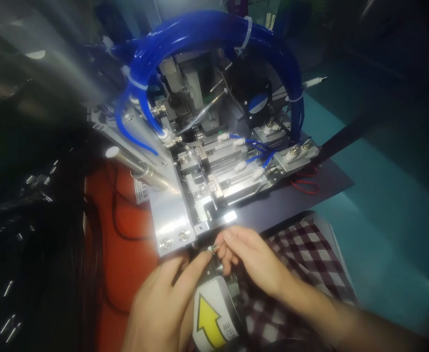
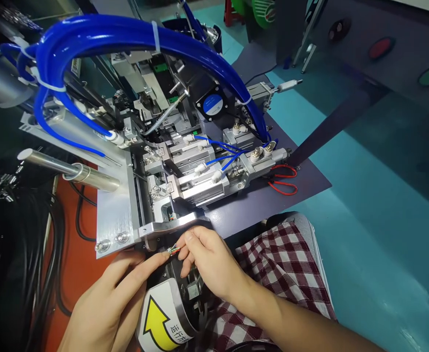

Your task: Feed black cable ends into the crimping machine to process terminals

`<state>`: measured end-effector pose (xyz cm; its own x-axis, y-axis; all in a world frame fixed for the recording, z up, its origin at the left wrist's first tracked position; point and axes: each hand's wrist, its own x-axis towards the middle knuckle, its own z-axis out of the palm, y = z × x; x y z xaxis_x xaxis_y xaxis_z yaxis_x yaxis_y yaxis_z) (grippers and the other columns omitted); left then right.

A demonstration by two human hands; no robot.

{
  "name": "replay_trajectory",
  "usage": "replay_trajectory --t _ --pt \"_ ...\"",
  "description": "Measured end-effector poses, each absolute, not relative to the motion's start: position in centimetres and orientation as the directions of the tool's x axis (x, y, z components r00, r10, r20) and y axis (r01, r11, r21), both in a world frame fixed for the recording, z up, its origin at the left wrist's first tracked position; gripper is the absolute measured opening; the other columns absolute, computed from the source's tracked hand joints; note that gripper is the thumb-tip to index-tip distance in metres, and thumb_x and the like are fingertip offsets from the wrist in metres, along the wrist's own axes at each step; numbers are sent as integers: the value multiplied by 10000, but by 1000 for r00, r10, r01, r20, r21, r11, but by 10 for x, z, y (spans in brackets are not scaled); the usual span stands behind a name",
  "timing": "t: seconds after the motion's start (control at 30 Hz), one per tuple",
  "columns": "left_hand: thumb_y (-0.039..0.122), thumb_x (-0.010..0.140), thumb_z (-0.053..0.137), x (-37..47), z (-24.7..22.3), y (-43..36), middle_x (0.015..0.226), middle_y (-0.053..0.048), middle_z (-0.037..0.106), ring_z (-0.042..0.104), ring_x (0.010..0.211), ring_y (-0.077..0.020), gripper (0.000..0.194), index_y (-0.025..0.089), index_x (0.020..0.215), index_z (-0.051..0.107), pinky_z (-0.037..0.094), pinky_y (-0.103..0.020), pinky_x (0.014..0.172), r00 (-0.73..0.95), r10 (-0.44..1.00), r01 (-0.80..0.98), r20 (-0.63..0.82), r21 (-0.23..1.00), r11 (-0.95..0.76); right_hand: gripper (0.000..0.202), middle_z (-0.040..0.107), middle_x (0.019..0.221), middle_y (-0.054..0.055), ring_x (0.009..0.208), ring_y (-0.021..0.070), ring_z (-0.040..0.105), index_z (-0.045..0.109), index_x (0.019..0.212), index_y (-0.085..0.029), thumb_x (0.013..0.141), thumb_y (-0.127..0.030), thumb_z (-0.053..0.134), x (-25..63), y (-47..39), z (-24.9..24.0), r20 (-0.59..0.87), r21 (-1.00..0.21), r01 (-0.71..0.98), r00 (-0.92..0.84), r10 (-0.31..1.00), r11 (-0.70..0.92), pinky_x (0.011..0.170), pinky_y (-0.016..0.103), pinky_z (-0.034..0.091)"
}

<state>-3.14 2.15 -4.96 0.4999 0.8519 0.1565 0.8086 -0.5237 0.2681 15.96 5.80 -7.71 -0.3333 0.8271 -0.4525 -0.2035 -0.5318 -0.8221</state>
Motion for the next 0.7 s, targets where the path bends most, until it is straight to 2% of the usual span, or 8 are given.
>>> replay_trajectory --t 0.17,0.33,0.5,0.7 --pt "169 928 409 -32 -50 22 915 -55 587 628 720 -133 385 239 1283 539 509 -190 583 489 859 804 151 304 -511 230 561 661 -14 544 114 546 537 776 -168 918 -340 482 160 55 -73 -434 -860 -121 -336 836 -495 579 259 406" --pt "142 923 436 -34 -53 21 965 -56 601 642 793 -133 361 236 1254 549 526 -186 651 454 874 795 176 363 -486 89 549 539 -37 536 121 531 547 754 -166 832 -205 566 159 58 -65 -508 -819 -96 -337 793 -566 565 240 388" --pt "119 921 465 -36 -54 18 1088 -83 602 645 902 -143 332 210 1229 550 533 -186 729 417 887 762 198 456 -460 126 558 544 -39 525 108 520 553 727 -160 828 -230 583 160 60 -66 -500 -796 -167 -358 789 -581 583 241 395" --pt "103 917 481 -34 -50 17 1165 -82 590 641 992 -154 337 210 1228 552 524 -214 845 399 894 743 206 499 -446 231 556 551 -34 541 115 530 552 696 -160 870 -312 561 160 59 -66 -463 -815 -190 -353 813 -547 620 259 418"
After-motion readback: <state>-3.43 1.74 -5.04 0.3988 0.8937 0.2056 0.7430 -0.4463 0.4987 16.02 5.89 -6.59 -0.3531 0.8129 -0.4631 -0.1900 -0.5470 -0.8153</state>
